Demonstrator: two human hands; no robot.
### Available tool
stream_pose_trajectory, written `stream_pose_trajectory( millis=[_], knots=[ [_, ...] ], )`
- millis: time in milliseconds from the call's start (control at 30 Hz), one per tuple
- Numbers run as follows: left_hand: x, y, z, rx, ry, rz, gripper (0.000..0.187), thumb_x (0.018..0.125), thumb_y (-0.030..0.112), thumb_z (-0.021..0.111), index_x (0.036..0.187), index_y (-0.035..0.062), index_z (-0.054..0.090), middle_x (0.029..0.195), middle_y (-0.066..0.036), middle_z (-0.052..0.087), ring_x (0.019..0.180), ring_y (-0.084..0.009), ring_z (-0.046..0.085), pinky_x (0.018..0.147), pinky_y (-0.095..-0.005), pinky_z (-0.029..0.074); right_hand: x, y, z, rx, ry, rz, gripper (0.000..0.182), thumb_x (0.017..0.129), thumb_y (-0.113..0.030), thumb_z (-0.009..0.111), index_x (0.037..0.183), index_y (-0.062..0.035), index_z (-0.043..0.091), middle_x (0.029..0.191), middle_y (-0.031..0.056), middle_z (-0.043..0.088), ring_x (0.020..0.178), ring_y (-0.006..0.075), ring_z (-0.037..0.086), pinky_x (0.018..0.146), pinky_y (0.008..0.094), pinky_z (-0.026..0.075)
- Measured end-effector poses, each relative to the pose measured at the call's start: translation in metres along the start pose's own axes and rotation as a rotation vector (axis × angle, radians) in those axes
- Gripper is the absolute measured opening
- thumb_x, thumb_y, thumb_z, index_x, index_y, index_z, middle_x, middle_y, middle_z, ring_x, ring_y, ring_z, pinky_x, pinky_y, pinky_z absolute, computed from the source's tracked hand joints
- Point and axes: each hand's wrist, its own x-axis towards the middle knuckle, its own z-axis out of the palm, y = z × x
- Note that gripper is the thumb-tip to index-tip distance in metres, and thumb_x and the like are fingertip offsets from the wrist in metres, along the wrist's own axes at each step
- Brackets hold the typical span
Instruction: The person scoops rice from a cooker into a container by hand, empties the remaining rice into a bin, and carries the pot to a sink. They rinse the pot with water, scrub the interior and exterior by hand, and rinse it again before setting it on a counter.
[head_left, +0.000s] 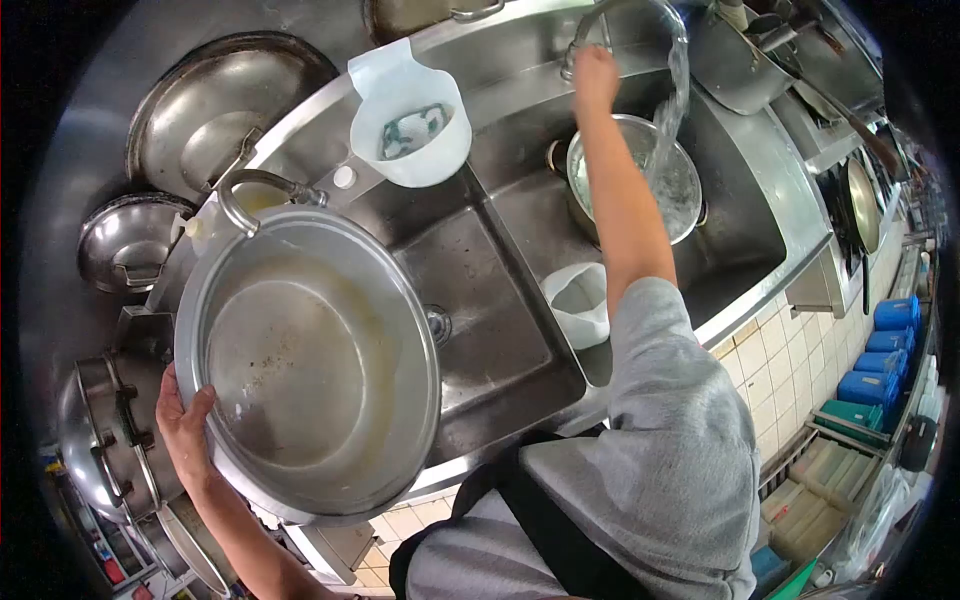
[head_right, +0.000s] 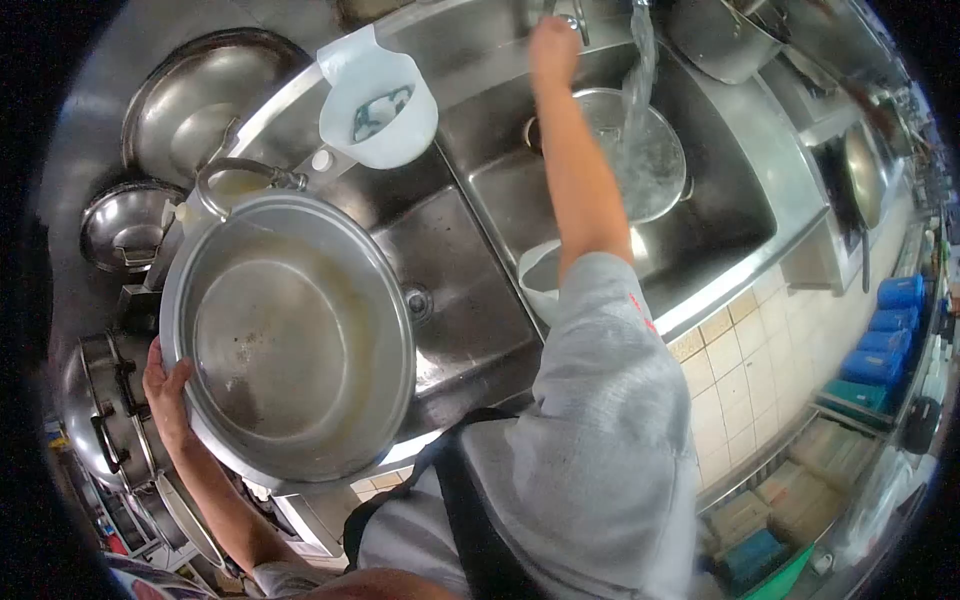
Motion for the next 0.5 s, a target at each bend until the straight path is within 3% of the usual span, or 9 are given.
stream_pose_trajectory(
  millis=[33,67,167,200,300,367,433,467,500],
  knots=[
    [0.001,0.004,0.002,0.001,0.009,0.001,0.044,0.071,0.003,0.058,0.114,-0.0019,0.051,0.097,-0.004,0.058,0.087,-0.0127,0.053,0.083,-0.0235,0.038,0.049,0.091,0.025,0.045,-0.017,0.112,0.022,0.084,-0.019,0.051,0.099,-0.007,0.061,0.078,0.01,0.061,0.057,0.0175,0.056,0.05,0.0308,0.046],
    [0.002,0.01,0.004,0.056,-0.032,-0.009,0.044,0.07,0.003,0.058,0.113,-0.0016,0.051,0.096,-0.003,0.057,0.086,-0.0125,0.052,0.082,-0.0233,0.038,0.034,0.066,0.003,0.243,-0.152,0.288,0.032,0.086,-0.016,0.048,0.118,-0.0127,0.052,0.087,0.0094,0.06,0.055,0.0166,0.056,0.045,0.0274,0.046],
    [0.008,0.01,0.013,0.112,-0.107,-0.014,0.043,0.067,0.002,0.057,0.11,-0.0013,0.052,0.094,-0.002,0.056,0.085,-0.0119,0.051,0.081,-0.0226,0.037,0.068,0.101,0.011,0.391,-0.279,0.279,0.041,0.088,-0.02,0.044,0.129,-0.0165,0.043,0.082,0.0108,0.058,0.056,0.019,0.058,0.046,0.03,0.046],
    [0.01,0.008,0.016,0.119,-0.146,-0.006,0.042,0.066,0.001,0.056,0.108,-0.0013,0.052,0.093,-0.001,0.056,0.085,-0.0115,0.051,0.08,-0.0222,0.037,0.077,0.097,0.006,0.396,-0.383,0.378,0.043,0.09,-0.021,0.043,0.132,-0.0171,0.038,0.092,0.0107,0.058,0.059,0.0199,0.057,0.05,0.032,0.048],
    [0.012,0.009,0.029,0.169,-0.146,-0.054,0.041,0.066,0.0,0.056,0.106,-0.0023,0.053,0.092,-0.002,0.056,0.085,-0.0111,0.05,0.08,-0.0223,0.037,0.098,0.097,-0.005,0.428,-0.521,0.529,0.04,0.09,-0.021,0.049,0.13,-0.0166,0.043,0.108,0.0101,0.05,0.074,0.0222,0.059,0.059,0.0327,0.049],
    [0.015,0.005,0.036,0.163,-0.172,-0.066,0.041,0.066,0.0,0.057,0.106,-0.0031,0.052,0.093,-0.003,0.057,0.085,-0.0115,0.051,0.079,-0.0223,0.038,0.112,0.104,-0.01,0.467,-0.61,0.581,0.035,0.089,-0.025,0.052,0.12,-0.011,0.05,0.102,0.0083,0.052,0.079,0.0214,0.057,0.062,0.0318,0.046],
    [0.018,-0.003,0.047,0.099,-0.206,-0.072,0.042,0.065,-0.002,0.059,0.107,-0.0037,0.053,0.095,-0.004,0.058,0.087,-0.0123,0.052,0.081,-0.0242,0.039,0.127,0.116,0.001,0.297,-0.572,0.637,0.031,0.088,-0.03,0.051,0.11,-0.0092,0.056,0.077,0.0035,0.052,0.067,0.0192,0.055,0.051,0.0335,0.042],
    [0.02,-0.005,0.053,0.098,-0.188,-0.085,0.042,0.065,-0.002,0.059,0.107,-0.0037,0.053,0.095,-0.004,0.058,0.087,-0.0123,0.052,0.081,-0.0242,0.039,0.136,0.118,0.006,0.298,-0.594,0.638,0.031,0.088,-0.03,0.051,0.11,-0.0092,0.056,0.077,0.0035,0.052,0.067,0.0192,0.055,0.051,0.0335,0.042],
    [0.022,-0.006,0.06,0.094,-0.227,-0.142,0.042,0.066,-0.002,0.06,0.107,-0.0038,0.053,0.096,-0.005,0.058,0.089,-0.0127,0.052,0.083,-0.0254,0.039,0.145,0.119,0.01,0.114,-0.597,0.682,0.031,0.087,-0.035,0.052,0.098,-0.0069,0.059,0.073,0.0046,0.053,0.066,0.0185,0.055,0.05,0.0329,0.041]
  ],
)
